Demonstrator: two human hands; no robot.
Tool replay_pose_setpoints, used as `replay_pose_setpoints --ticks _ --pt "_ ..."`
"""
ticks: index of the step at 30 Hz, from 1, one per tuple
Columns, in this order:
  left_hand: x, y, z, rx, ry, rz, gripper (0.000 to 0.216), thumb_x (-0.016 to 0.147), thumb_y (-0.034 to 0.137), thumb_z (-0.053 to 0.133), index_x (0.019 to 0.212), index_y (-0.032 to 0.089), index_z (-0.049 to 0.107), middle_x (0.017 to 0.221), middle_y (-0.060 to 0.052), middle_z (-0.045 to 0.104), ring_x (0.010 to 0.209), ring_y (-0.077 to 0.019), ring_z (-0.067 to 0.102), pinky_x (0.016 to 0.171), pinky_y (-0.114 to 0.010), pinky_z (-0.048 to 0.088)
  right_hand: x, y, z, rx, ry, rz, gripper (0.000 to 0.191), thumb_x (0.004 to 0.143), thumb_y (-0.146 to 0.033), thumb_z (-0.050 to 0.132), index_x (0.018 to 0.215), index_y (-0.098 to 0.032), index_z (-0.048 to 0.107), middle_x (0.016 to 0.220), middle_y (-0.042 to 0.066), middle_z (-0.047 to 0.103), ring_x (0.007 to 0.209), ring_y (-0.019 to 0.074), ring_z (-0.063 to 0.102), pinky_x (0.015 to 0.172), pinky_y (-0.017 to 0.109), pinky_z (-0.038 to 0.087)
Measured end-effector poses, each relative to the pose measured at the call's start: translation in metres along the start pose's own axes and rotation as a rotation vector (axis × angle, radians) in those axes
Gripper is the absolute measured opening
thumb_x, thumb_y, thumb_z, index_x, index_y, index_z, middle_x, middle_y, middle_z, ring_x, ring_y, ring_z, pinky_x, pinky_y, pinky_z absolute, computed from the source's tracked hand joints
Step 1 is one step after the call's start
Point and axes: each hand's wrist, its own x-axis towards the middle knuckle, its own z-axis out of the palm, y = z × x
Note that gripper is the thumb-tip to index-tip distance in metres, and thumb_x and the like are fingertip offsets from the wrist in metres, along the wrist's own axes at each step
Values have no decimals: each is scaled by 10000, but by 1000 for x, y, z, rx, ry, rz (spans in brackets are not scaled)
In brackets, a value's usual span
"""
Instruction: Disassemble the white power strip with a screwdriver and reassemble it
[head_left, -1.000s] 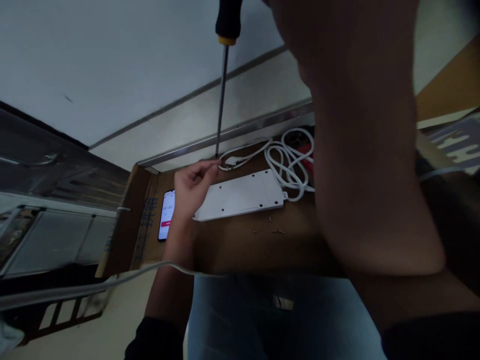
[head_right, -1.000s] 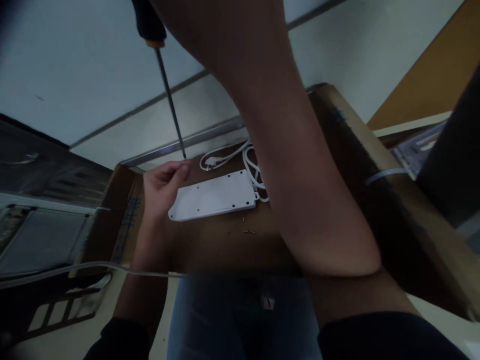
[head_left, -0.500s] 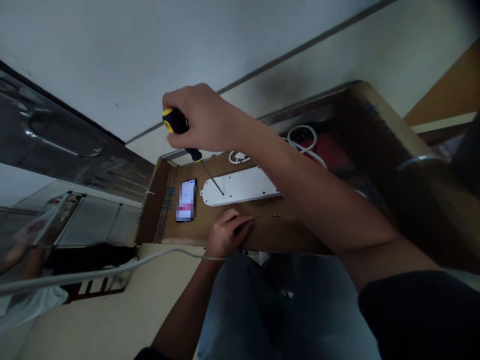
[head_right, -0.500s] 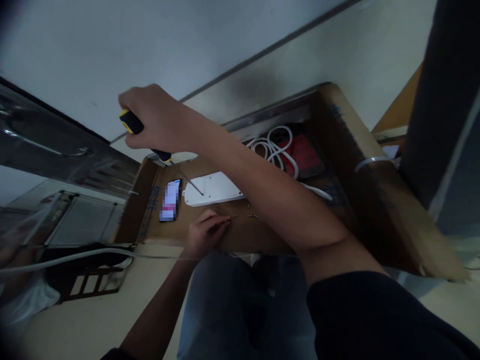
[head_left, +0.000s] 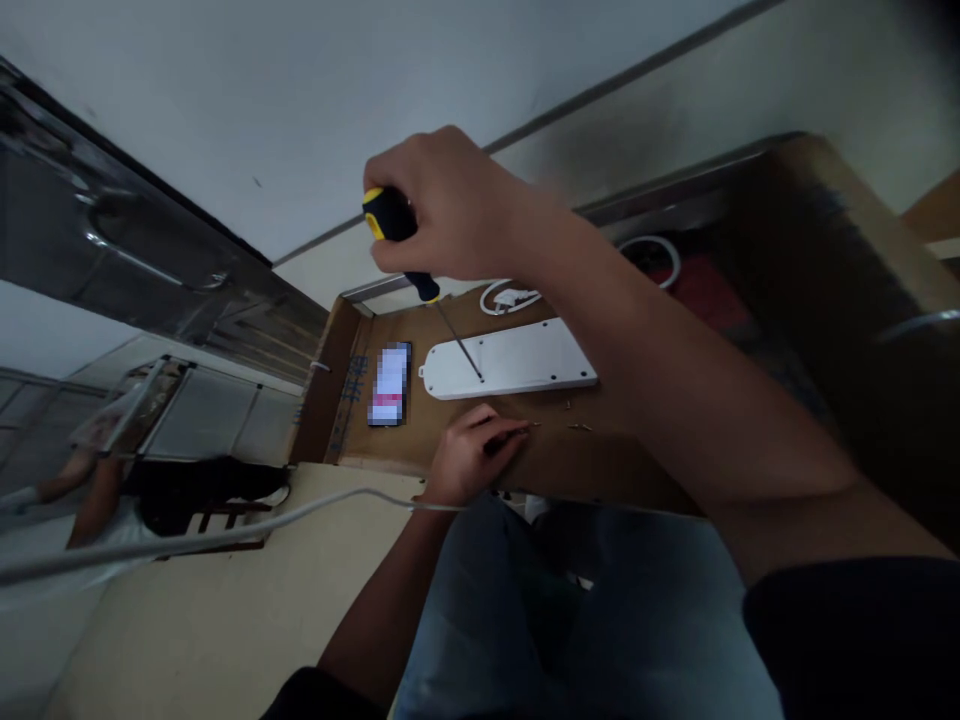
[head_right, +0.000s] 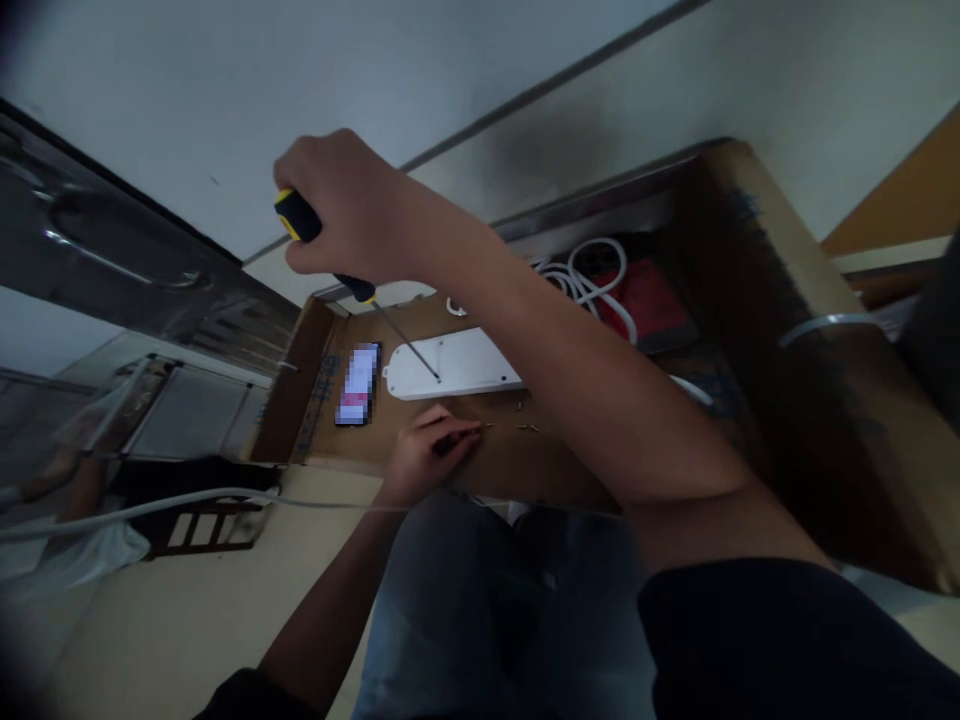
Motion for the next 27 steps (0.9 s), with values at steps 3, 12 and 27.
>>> replay_pose_setpoints --ticks 3,12,27 --pt "0 0 -1 -4 -11 -11 246 1033 375 667 1150 230 827 893 -49 684 783 -143 641 713 -272 523 -2 -1 -1 -24 11 7 167 867 -262 628 934 -125 697 822 2 587 727 81 360 742 287 258" --pt "2 5 -4 -5 -26 -41 213 1019 354 685 1125 234 826 906 -43 691 772 -142 642 696 -276 524 -9 -15 -5 -34 -22 24 163 853 -258 644 953 -139 692 806 -20 588 735 64 399 749 270 286" --pt "5 -7 1 -28 -30 -55 207 1008 321 694 1160 257 820 887 -23 693 742 -134 629 678 -262 494 -25 -35 -1 69 -57 16 171 859 -313 679 910 -195 566 950 21 659 782 120 512 730 307 377"
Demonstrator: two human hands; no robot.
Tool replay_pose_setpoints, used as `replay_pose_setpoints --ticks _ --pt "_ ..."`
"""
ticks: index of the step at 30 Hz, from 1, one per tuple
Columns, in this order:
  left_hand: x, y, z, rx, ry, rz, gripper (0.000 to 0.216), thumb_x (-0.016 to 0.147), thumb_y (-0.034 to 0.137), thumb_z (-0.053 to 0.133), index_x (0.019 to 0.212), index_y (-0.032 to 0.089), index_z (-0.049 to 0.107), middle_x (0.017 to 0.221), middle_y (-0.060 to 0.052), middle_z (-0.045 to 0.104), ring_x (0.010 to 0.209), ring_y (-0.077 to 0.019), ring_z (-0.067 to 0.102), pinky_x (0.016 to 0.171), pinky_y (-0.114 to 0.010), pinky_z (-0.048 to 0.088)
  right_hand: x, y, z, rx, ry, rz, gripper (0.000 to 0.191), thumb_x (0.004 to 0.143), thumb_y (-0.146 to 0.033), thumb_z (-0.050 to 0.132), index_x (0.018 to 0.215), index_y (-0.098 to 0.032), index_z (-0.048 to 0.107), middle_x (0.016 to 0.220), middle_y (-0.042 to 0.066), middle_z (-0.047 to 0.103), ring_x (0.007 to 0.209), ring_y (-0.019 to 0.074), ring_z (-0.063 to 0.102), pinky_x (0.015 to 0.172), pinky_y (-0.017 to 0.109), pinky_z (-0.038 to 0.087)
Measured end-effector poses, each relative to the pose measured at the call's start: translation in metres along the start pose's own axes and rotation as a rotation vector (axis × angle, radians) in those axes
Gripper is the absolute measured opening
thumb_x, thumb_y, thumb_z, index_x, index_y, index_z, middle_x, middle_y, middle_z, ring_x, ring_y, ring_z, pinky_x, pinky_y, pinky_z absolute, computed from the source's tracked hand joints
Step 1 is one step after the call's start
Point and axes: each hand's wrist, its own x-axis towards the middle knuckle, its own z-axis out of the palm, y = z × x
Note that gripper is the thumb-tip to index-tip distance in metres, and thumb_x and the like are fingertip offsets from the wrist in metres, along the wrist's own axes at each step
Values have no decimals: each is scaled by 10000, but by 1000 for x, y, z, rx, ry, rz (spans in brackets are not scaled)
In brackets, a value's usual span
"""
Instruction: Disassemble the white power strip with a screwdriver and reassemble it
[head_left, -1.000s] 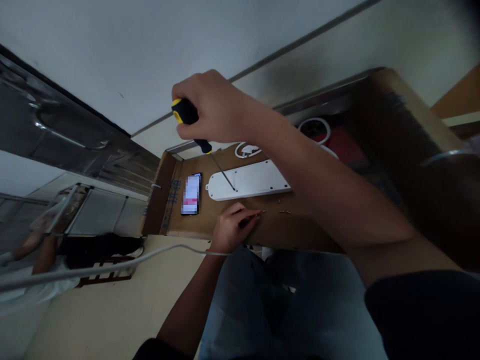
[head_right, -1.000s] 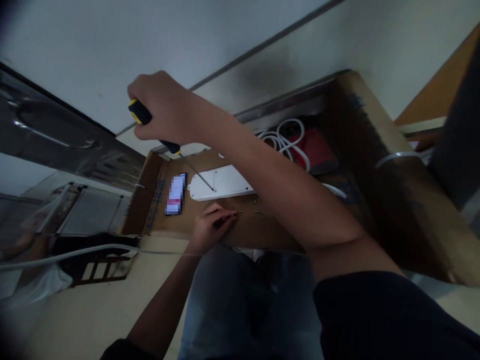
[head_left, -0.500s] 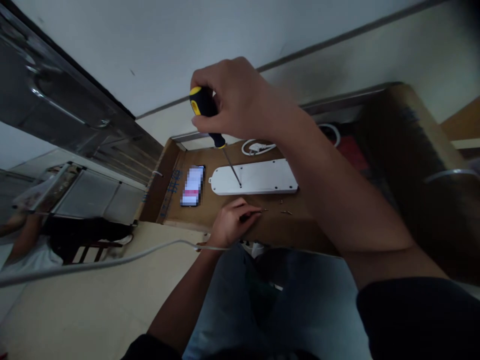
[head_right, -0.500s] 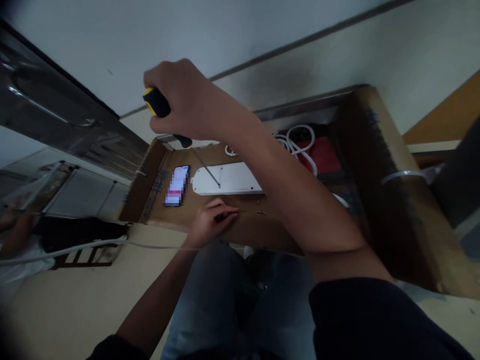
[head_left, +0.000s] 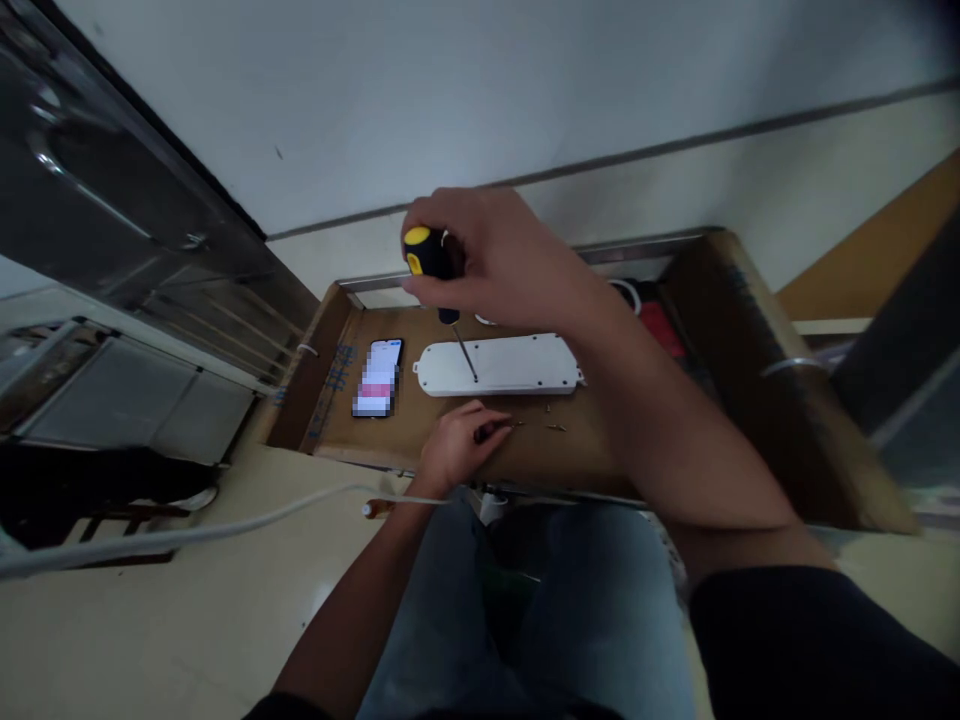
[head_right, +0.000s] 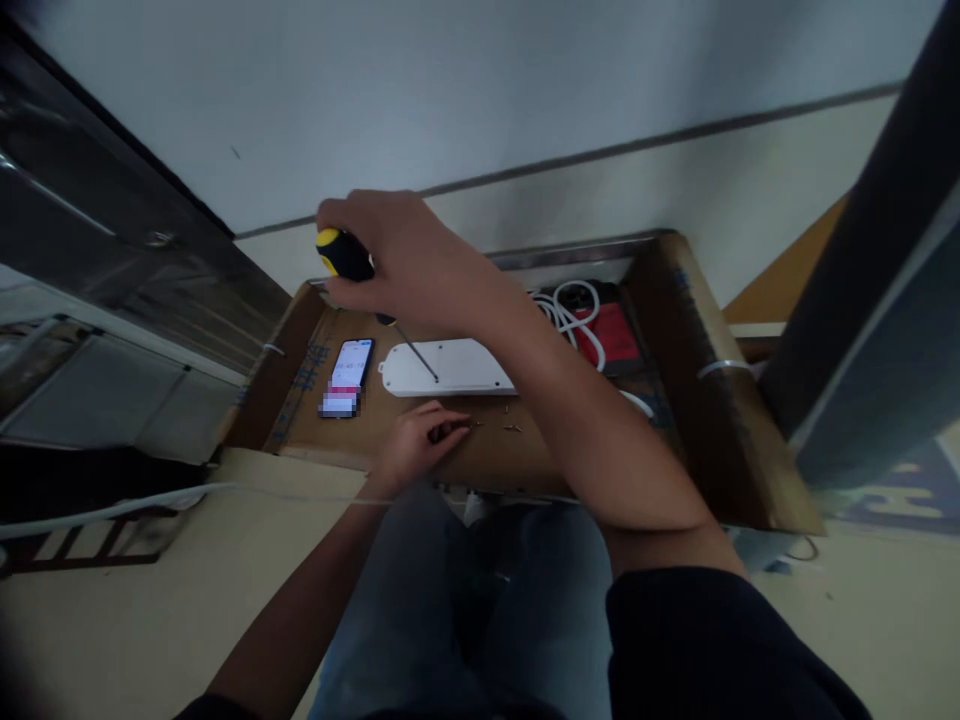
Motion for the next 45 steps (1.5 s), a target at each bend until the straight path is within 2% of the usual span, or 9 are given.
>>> replay_pose_setpoints --ticks 4,8,11,13,15,18,26,37,45 --pt "1 -2 1 -54 28 14 260 993 342 709 1215 240 798 886 -20 716 717 -132 632 663 -261 496 -14 -1 5 -34 80 -15 187 923 -370 645 1010 -209 607 1013 43 670 885 151 565 821 318 441" --pt "-1 -6 3 -111 180 10 165 1000 322 687 1065 226 805 900 -20 765 738 -135 672 678 -255 528 -26 -7 11 -93 147 -34 218 930 -392 657 1042 -207 632 991 52 646 888 156 571 834 322 477" --pt "-1 -10 3 -90 338 -44 187 1035 314 626 1043 204 777 938 -49 756 816 -164 695 766 -292 566 -35 -17 19 -124 193 -45 218 934 -387 668 1064 -214 644 1001 49 639 871 147 572 813 313 486" --pt "1 -12 2 -54 428 -79 206 1025 307 638 1142 184 754 1022 -86 731 919 -201 703 876 -345 580 -41 -25 25 -136 215 -51 232 939 -408 665 1068 -215 651 1025 56 642 881 148 577 818 313 492" --pt "5 -12 -1 -6 472 -92 323 968 312 722 1263 181 722 1157 -125 701 1114 -272 680 1027 -427 547 -47 -32 29 -143 226 -43 262 941 -439 659 1065 -209 663 1036 65 639 885 148 577 830 317 496" --pt "14 -12 -6 61 444 -70 474 867 314 836 1315 229 708 1319 -124 675 1295 -343 596 1151 -507 455 -53 -40 33 -167 213 -5 271 940 -439 652 1063 -198 672 1034 69 629 869 144 570 832 316 491" --pt "30 -17 -11 140 365 -53 323 904 304 784 1215 229 737 1262 -98 722 1267 -322 598 1132 -482 436 -60 -47 28 -233 203 67 264 946 -425 648 1054 -185 657 1025 73 616 895 151 561 860 322 473" --pt "31 -24 -13 140 360 -37 206 910 294 754 1106 231 751 1197 -73 763 1225 -318 616 1105 -483 452 -64 -59 38 -272 136 70 281 980 -427 614 1076 -165 649 1064 87 582 898 143 541 876 313 457" --pt "34 -28 -12 103 370 -30 212 902 275 739 1105 212 738 1184 -86 763 1219 -300 623 1134 -468 454 -69 -71 40 -386 36 168 259 999 -401 603 1138 -182 615 1151 96 580 974 153 565 935 303 470"
